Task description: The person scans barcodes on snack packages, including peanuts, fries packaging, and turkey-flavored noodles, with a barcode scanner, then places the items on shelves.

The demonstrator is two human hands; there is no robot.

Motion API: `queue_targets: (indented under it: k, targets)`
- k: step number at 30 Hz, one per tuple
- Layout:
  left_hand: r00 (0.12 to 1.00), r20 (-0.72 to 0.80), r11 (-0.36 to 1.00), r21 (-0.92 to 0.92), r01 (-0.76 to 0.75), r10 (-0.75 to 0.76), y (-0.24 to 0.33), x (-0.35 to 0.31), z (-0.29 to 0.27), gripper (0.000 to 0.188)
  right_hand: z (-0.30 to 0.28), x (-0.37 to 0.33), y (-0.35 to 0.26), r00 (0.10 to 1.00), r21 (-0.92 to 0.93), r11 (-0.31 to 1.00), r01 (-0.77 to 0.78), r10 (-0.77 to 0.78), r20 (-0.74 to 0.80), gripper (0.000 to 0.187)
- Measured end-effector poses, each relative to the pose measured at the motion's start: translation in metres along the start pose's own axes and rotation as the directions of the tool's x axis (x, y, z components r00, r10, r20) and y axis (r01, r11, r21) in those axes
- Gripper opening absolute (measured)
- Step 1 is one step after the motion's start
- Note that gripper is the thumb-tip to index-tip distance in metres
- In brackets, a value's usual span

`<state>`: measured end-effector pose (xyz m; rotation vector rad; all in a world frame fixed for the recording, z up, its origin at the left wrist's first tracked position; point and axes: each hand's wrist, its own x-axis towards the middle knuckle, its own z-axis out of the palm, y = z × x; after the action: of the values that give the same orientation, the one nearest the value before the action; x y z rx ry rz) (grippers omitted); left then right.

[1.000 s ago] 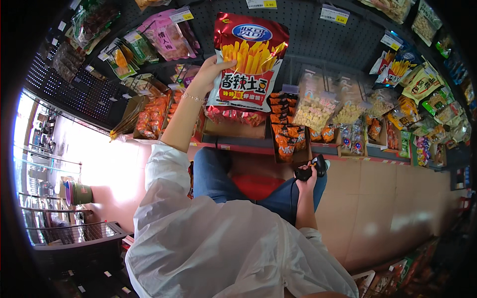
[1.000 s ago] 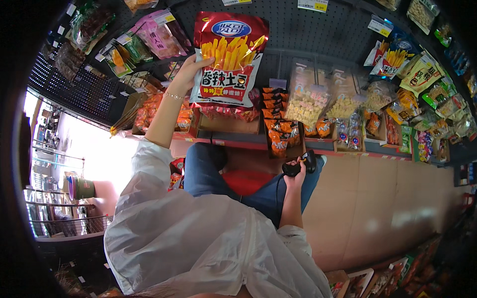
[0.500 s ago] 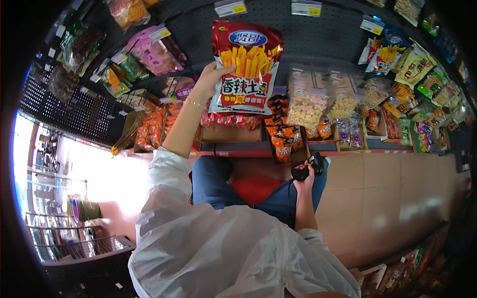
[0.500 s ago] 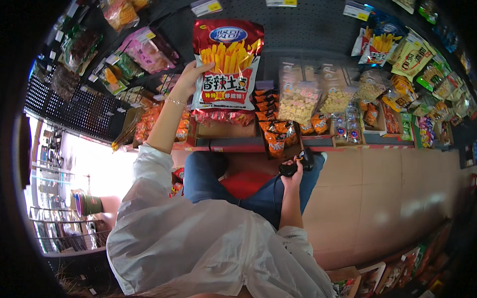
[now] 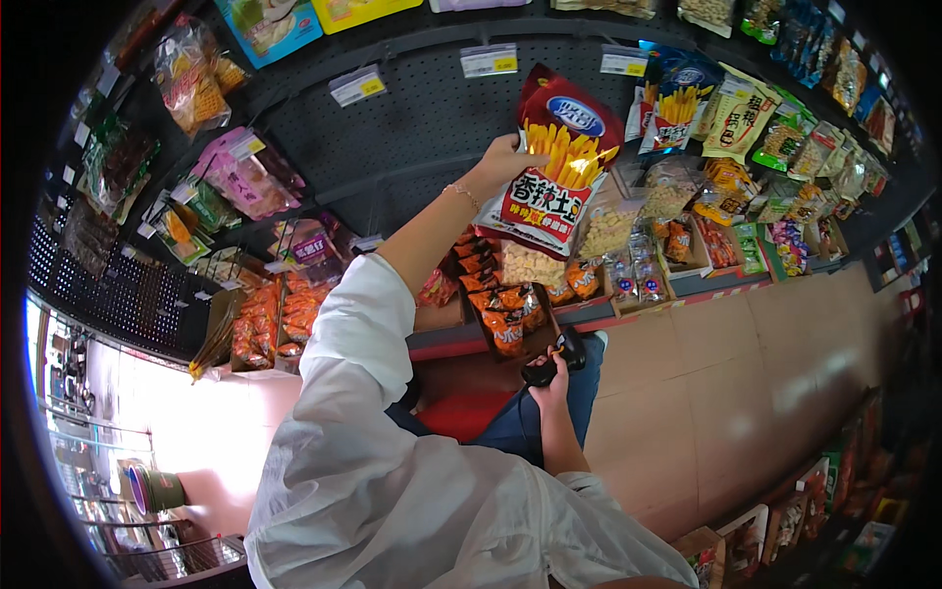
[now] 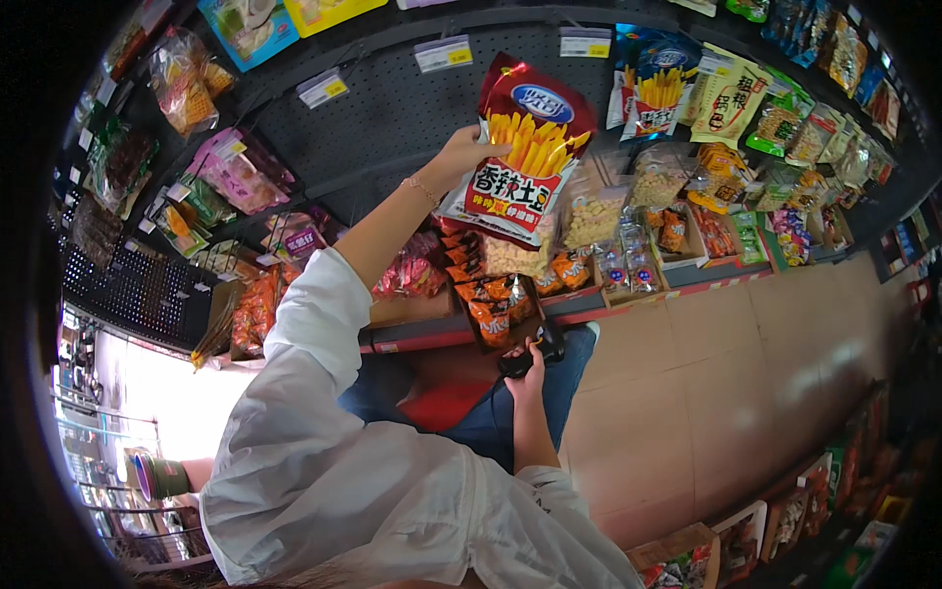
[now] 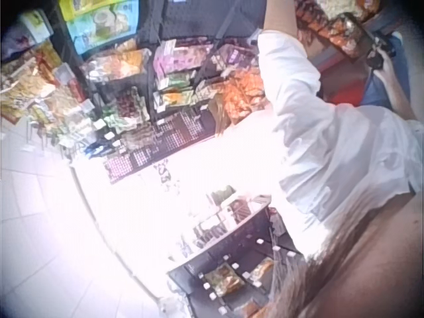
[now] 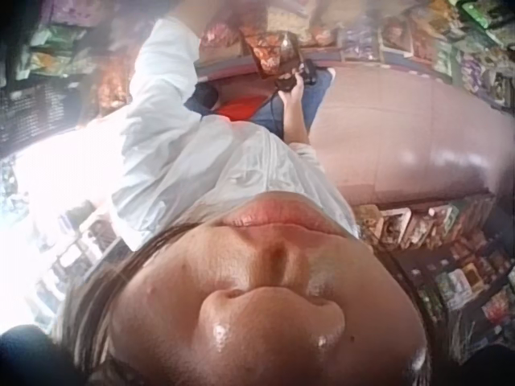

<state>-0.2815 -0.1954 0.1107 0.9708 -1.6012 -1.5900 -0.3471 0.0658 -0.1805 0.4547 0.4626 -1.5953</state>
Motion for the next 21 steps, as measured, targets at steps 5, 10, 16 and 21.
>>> queue_targets:
  k: [5, 10, 16, 21]
  targets:
    - [0.981, 0.077, 0.982, -0.078, -0.175, 0.181, 0.015, 0.023, 0.021, 0.036, -0.002, 0.000, -0.004, 1.000, 0.031, 1.000, 0.004, -0.003, -0.002, 0.013]
    - [0.980, 0.067, 0.936, -0.315, -0.157, 0.186, 0.015, 0.034, 0.030, 0.033, -0.003, 0.001, -0.007, 1.000, 0.051, 0.999, 0.006, -0.007, 0.009, 0.014]
    - [0.995, 0.029, 0.928, -0.365, -0.076, 0.093, 0.009, 0.039, 0.038, 0.034, -0.001, 0.000, -0.008, 1.000, 0.057, 0.998, 0.014, -0.015, 0.004, 0.015]
    - [0.996, 0.064, 0.931, -0.364, -0.037, 0.064, 0.009, 0.042, 0.047, 0.033, 0.000, 0.001, -0.009, 1.000, 0.087, 0.996, 0.005, -0.005, 0.004, 0.015]
